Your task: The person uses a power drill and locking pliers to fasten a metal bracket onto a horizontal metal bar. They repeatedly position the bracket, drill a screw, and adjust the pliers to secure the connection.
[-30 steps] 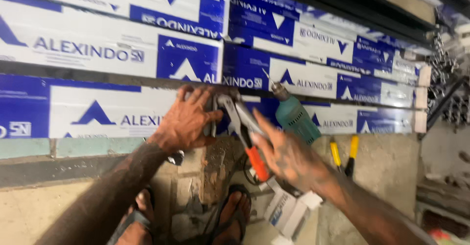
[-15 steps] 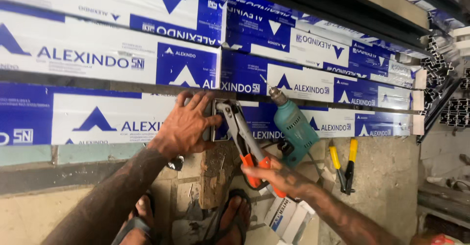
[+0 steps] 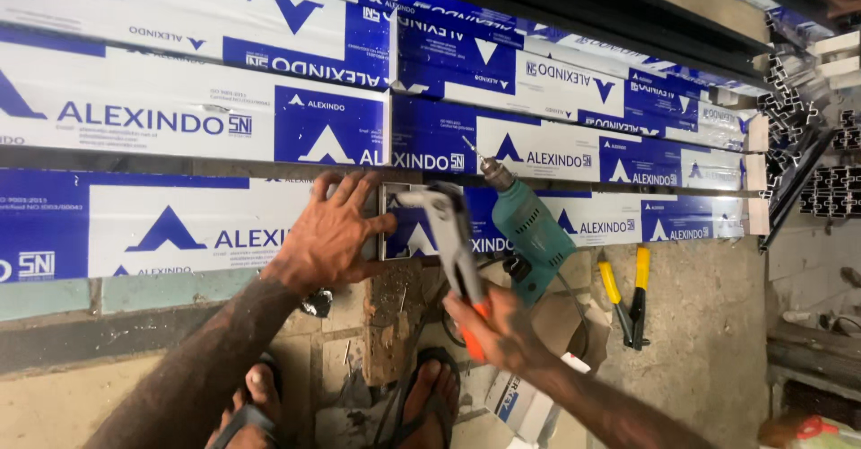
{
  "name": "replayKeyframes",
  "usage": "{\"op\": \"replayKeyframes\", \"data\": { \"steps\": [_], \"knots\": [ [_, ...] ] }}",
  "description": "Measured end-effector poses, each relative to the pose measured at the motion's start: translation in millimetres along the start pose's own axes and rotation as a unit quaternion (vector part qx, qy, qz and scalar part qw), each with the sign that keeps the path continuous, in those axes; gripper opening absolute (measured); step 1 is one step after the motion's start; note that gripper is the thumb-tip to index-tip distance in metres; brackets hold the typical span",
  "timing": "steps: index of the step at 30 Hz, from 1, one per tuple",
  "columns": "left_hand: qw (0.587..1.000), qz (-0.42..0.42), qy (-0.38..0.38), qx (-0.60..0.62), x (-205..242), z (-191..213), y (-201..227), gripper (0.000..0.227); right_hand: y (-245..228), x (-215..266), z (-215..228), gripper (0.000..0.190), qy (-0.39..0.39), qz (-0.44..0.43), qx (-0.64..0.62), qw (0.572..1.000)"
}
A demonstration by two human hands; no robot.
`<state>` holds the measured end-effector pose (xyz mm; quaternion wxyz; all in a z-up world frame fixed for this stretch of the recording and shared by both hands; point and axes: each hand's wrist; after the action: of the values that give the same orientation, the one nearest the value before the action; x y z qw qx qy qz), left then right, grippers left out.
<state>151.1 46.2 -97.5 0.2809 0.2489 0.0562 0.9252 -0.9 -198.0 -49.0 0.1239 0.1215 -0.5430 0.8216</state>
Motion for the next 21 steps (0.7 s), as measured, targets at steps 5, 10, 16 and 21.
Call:
{"op": "replayKeyframes", "data": {
  "steps": [5, 10, 16, 21],
  "knots": [
    [0.998, -0.042, 0.020, 0.048, -13, -20, -1, 0.078, -28, 39, 18, 0.052, -0.080, 0.023, 0.019, 0.996],
    [0.949, -0.107, 0.226, 0.193, 20, -50, 1, 0.108, 9, 69, 27, 0.066, -0.117, 0.003, -0.020, 0.993],
    [0.837, -0.054, -0.098, 0.535, 115, -59, 81, 0.095, 40, 78, 0, 0.061, -0.199, -0.030, -0.264, 0.943],
    [0.908, -0.070, -0.120, 0.395, 126, -16, 94, 0.047, 43, 50, -7, 0.031, -0.316, 0.057, -0.243, 0.915]
  ]
}}
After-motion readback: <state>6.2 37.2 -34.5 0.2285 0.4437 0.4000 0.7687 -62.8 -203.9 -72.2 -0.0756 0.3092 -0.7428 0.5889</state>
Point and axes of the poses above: each hand's wrist, its own x-axis away from the middle knuckle, its own z-axis out of the back of the hand, y = z × x, and after that the axes turned 13 degrees about z, right-handed
